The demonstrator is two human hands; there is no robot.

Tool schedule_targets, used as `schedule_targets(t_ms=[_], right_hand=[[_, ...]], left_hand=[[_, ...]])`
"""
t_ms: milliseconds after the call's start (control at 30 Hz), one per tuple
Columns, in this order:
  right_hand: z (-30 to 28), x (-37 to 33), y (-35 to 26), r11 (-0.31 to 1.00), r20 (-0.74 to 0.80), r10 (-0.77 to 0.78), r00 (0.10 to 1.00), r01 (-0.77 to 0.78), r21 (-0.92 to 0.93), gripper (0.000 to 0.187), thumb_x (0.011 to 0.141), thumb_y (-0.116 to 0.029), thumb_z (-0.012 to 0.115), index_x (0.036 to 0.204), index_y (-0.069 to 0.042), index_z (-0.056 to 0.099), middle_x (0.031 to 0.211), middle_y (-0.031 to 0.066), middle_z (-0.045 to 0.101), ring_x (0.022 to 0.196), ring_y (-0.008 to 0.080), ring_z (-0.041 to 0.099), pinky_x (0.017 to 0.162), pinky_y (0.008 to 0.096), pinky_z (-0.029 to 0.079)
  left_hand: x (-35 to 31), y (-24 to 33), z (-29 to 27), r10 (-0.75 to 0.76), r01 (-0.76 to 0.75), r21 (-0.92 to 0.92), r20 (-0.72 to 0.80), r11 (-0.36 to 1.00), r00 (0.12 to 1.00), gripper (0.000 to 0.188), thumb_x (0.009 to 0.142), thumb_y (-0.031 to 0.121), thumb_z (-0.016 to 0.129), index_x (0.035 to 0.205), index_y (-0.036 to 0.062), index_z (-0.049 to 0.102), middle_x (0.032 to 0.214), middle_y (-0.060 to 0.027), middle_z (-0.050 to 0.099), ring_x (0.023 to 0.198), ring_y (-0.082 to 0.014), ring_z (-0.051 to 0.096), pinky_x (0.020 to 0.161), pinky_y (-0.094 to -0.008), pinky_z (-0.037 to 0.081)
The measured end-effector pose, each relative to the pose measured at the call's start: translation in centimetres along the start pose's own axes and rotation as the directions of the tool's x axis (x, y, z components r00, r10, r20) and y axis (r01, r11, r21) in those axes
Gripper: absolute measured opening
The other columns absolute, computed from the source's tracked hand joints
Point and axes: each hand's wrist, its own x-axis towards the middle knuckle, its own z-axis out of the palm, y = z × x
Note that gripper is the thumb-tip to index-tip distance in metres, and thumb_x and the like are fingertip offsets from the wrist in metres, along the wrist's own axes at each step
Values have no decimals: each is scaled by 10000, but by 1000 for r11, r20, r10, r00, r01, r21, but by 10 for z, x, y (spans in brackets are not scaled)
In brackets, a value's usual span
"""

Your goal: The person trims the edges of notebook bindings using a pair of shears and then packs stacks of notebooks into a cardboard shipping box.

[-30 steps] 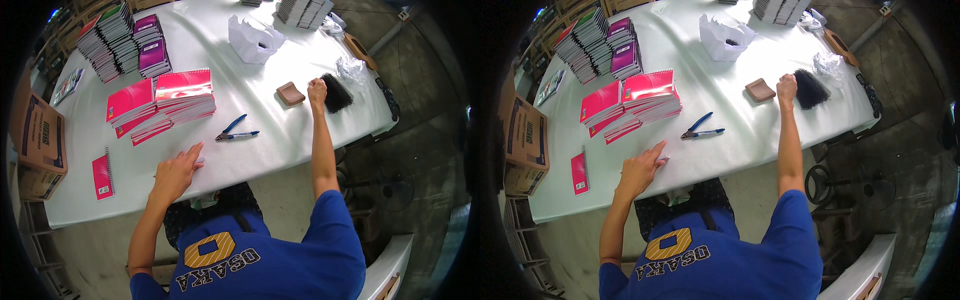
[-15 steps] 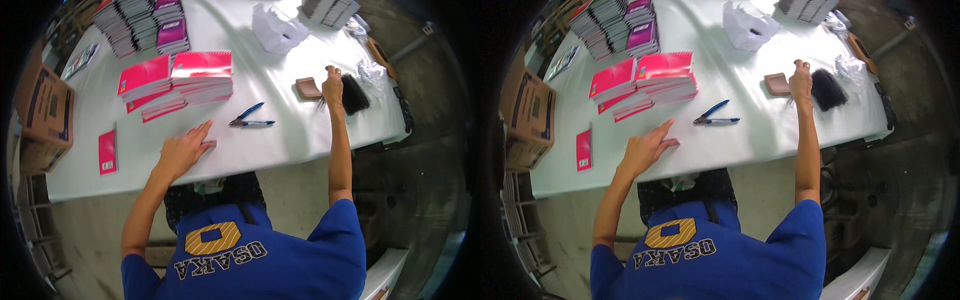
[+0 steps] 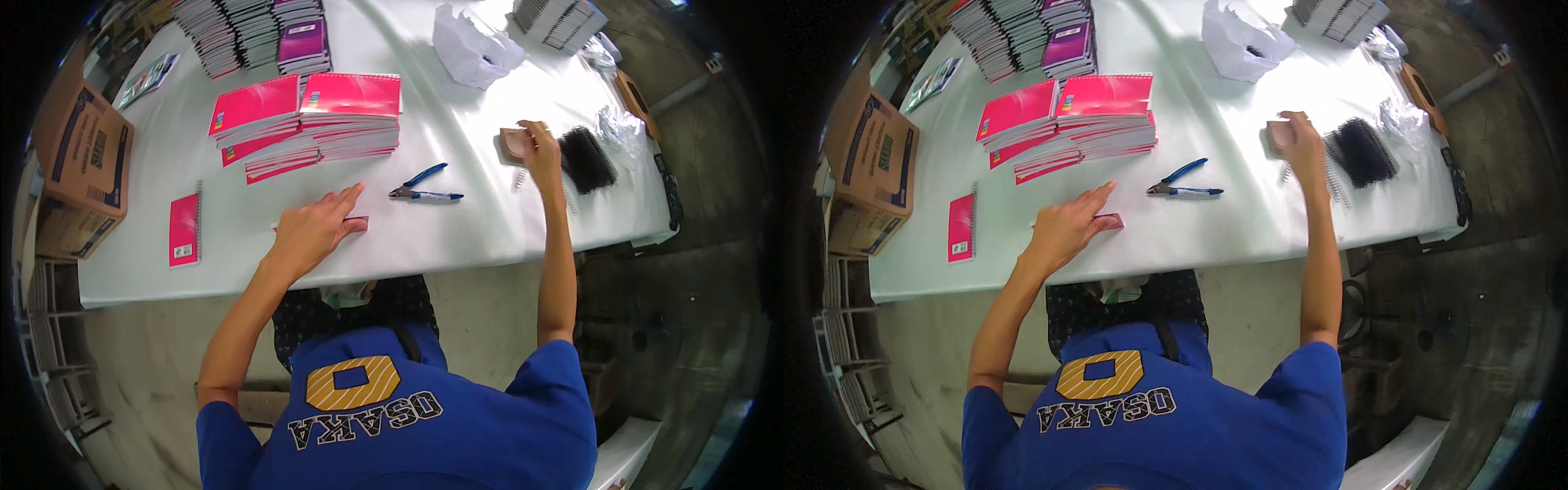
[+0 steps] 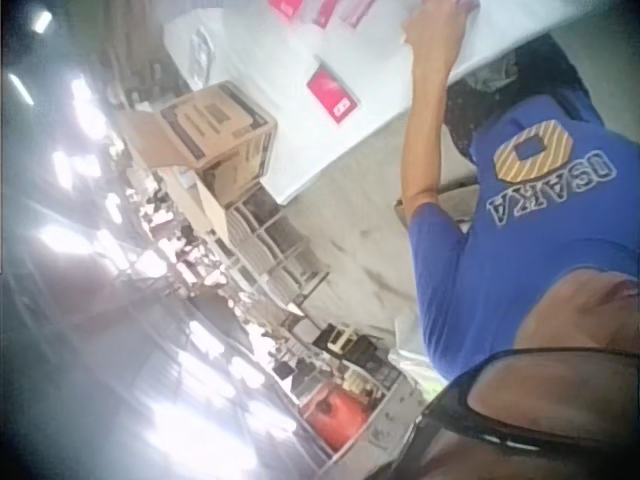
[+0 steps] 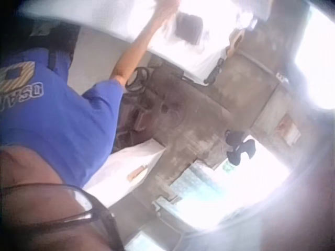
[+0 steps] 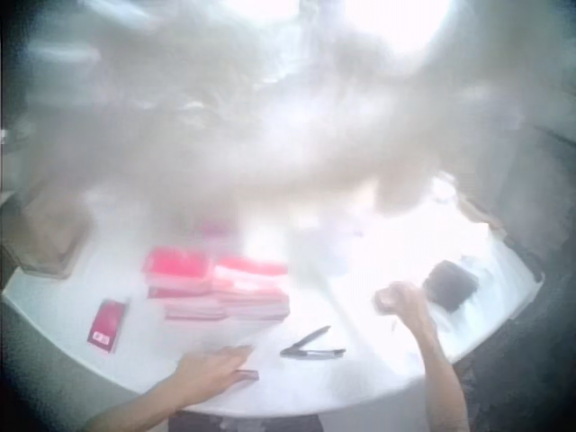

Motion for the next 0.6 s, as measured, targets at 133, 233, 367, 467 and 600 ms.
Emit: schedule_targets(t_ms=[133, 233, 367, 467, 600], right_hand=[[36, -56, -148, 780, 260, -268, 928, 51, 624, 205, 822, 41, 662, 1008, -38, 699, 868, 95, 656, 757, 215, 618, 676, 328, 483], [59, -73, -172, 761, 345, -222, 912, -59, 647, 208, 823, 29, 683, 1013, -51, 706, 865, 52, 651, 719, 140, 593, 646, 265, 480], [62, -66, -174, 769, 447, -240, 862, -113, 630, 194, 823, 9, 691, 1008, -47, 703, 866, 48, 647, 720, 142, 588, 651, 276, 472], [60, -61, -170, 736, 468, -281, 838, -125, 665, 193, 819, -8, 695, 1006, -52, 704, 842, 62, 634, 710, 165, 577, 641, 296, 458], [67, -61, -167, 735, 469, -321, 823, -96, 671, 180, 838, 7, 672, 1011, -38, 697, 885, 58, 642, 741, 154, 590, 669, 287, 471]], left_hand=[[-3, -1, -2, -10, 10, 53, 3, 999, 1000, 583, 892, 430, 580, 1412, 208, 440, 1159, -66, 652, 885, -272, 671, 635, -413, 527], [-1, -1, -3, -2, 1, 40, 2, 999, 1000, 577, 896, 436, 573, 1410, 208, 442, 1158, -62, 654, 890, -272, 671, 630, -408, 525], [1, -1, -5, 10, -11, 30, 3, 999, 1000, 597, 901, 474, 542, 1425, 215, 423, 1128, -95, 657, 874, -281, 672, 630, -403, 525], [3, 1, -9, -14, 13, 40, 46, 999, 999, 610, 901, 498, 523, 1430, 215, 417, 1108, -124, 656, 899, -287, 666, 640, -405, 527], [4, -2, -7, 41, -47, 112, 49, 993, 998, 619, 909, 469, 528, 1442, 185, 395, 1117, -145, 644, 1006, -311, 631, 776, -431, 528]])
